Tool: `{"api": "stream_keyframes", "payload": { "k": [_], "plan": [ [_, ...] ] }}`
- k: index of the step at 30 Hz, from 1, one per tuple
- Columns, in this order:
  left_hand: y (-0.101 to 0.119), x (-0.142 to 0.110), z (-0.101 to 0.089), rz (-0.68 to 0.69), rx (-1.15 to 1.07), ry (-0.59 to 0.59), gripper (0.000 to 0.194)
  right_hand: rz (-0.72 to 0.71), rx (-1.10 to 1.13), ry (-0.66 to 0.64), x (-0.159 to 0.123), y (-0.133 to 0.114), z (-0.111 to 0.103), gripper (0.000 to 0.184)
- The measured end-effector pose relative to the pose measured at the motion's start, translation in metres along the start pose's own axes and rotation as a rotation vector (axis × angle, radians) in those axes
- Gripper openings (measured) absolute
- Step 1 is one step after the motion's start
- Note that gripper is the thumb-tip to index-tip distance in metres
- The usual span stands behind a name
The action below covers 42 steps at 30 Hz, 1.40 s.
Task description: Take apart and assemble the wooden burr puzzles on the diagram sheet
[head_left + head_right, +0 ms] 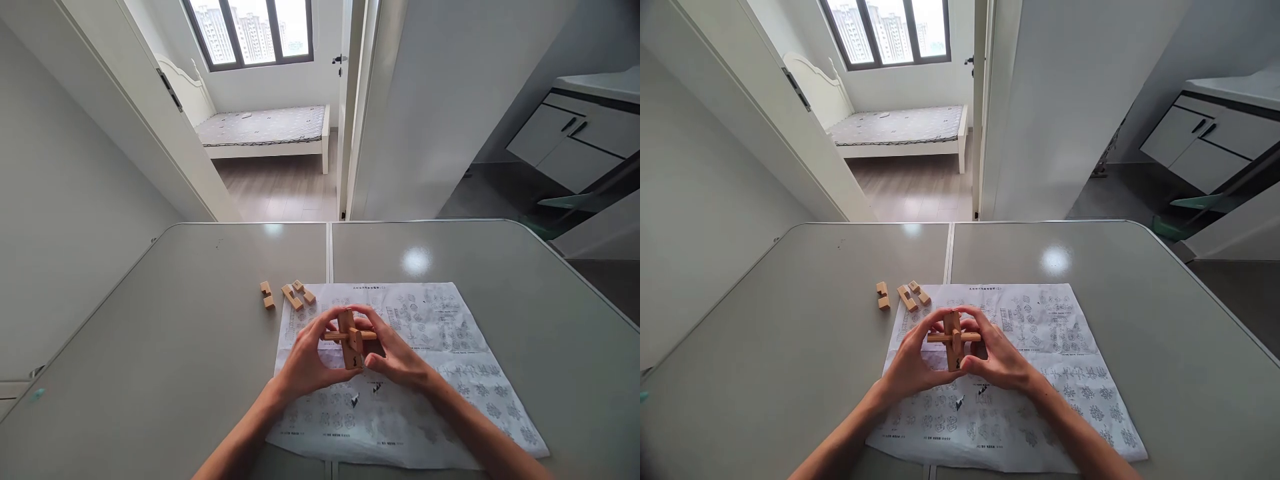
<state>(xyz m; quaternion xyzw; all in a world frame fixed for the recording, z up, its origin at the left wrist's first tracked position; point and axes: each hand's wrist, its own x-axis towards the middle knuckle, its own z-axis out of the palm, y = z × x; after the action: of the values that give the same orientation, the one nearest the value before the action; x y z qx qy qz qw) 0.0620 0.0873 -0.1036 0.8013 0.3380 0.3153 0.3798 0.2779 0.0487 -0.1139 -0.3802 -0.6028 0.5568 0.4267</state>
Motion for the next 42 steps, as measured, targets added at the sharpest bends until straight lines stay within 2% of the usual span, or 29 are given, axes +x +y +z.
{"api": "stream_keyframes", "payload": {
  "k": [7,13,17,22,24,26,29,32,35,37,39,42],
  "plan": [
    [0.004,0.001,0.002,0.085,0.021,-0.063,0.087,-0.004,0.002,0.042,-0.002,0.000,0.002,0.075],
    [0.002,0.002,-0.005,-0.023,0.046,0.057,0.088,0.004,0.013,0.162,-0.001,0.005,-0.002,0.070],
    [-0.002,0.002,-0.009,-0.070,0.010,0.088,0.091,0.005,0.038,0.224,0.001,0.008,0.000,0.070],
    [-0.006,0.005,-0.013,-0.101,-0.045,0.167,0.090,-0.010,0.131,0.320,0.002,0.010,0.001,0.055],
    [-0.007,0.007,-0.017,-0.147,-0.104,0.228,0.091,-0.027,0.074,0.356,0.001,0.012,0.002,0.049],
    [-0.010,0.010,-0.021,-0.210,-0.203,0.293,0.091,-0.038,-0.081,0.370,0.001,0.013,0.004,0.047],
    [-0.013,0.013,-0.024,-0.295,-0.385,0.331,0.088,-0.082,-0.367,0.315,0.001,0.010,0.009,0.059],
    [-0.015,0.013,-0.022,-0.327,-0.481,0.293,0.088,-0.172,-0.543,0.226,0.002,0.006,0.013,0.070],
    [-0.014,0.011,-0.018,-0.320,-0.452,0.203,0.088,-0.197,-0.584,0.229,0.003,0.008,0.014,0.071],
    [-0.012,0.009,-0.015,-0.316,-0.419,0.110,0.088,-0.174,-0.552,0.291,0.003,0.011,0.013,0.059],
    [-0.010,0.008,-0.013,-0.308,-0.387,0.012,0.089,-0.141,-0.517,0.362,0.003,0.014,0.011,0.038],
    [-0.007,0.008,-0.012,-0.258,-0.306,-0.031,0.086,-0.118,-0.503,0.394,0.003,0.015,0.009,0.013]
  ]
}}
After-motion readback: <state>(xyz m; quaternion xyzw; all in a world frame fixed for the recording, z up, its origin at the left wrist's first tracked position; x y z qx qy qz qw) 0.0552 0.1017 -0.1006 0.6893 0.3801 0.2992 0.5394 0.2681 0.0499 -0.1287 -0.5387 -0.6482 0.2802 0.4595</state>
